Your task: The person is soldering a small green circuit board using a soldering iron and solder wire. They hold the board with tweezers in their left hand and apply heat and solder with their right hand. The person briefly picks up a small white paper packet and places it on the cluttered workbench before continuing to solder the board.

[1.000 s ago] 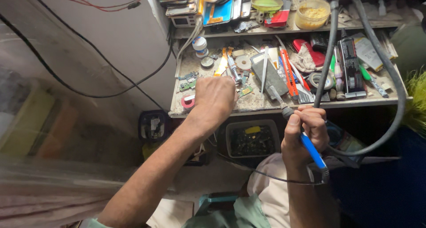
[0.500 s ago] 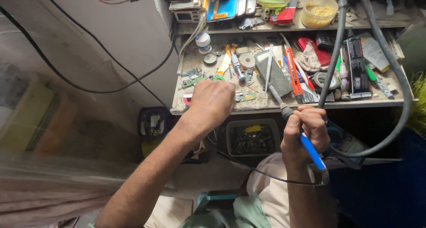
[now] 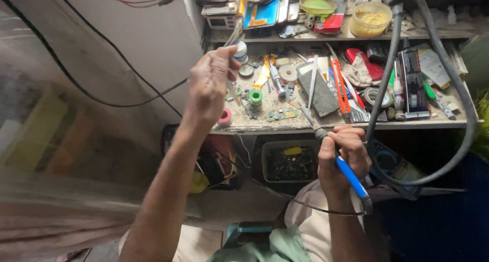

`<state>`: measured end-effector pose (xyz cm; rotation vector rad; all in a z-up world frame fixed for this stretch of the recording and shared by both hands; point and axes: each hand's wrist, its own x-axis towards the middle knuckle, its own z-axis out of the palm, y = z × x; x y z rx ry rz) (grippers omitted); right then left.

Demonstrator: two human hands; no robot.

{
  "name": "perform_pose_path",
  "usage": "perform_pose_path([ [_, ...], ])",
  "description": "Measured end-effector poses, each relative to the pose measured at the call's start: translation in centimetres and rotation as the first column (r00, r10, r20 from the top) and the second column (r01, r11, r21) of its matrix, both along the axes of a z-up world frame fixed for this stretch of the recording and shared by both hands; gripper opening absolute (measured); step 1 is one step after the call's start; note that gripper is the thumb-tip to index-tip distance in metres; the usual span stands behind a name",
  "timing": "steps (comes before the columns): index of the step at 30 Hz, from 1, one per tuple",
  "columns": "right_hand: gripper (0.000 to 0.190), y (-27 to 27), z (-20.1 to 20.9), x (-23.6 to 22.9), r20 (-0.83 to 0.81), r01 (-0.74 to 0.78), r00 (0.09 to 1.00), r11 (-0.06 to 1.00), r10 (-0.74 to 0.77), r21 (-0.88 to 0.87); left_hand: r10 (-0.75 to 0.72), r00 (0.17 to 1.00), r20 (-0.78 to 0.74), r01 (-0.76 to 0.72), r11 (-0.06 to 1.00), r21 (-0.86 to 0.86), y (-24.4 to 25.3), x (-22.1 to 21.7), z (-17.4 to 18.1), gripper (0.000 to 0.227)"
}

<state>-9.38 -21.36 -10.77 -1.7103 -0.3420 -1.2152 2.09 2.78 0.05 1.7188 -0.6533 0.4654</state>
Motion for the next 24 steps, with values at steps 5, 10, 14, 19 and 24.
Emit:
perform_pose_path([
  [5,0.011,0.5,0.4,0.0,0.002,-0.001,1.000,1.000,0.001,0.004,-0.066,0.850,-0.522,-0.128,0.936,-0.327,1.2,0.9,-1.8,0.033],
  [10,0.011,0.8,0.1,0.0,-0.019,-0.008,1.000,1.000,0.008,0.007,0.099,0.867,-0.488,-0.134,0.990,-0.037,0.4,1.1,-2.6,0.029],
  [14,0.012,0.8,-0.3,0.1,-0.023,-0.025,0.999,0.999,0.025,0.029,0.253,0.847,-0.467,-0.168,0.962,0.217,-0.3,1.3,-2.3,0.037],
  [19,0.011,0.7,-0.2,0.1,-0.027,-0.012,1.000,1.000,0.012,0.011,0.385,0.880,-0.278,-0.245,0.869,0.429,-0.5,2.9,-3.1,0.042],
  [24,0.012,0.8,0.0,0.1,-0.021,-0.012,1.000,1.000,0.012,0.002,0.351,0.931,-0.105,-0.296,0.890,0.348,-0.8,3.5,-4.5,0.060],
])
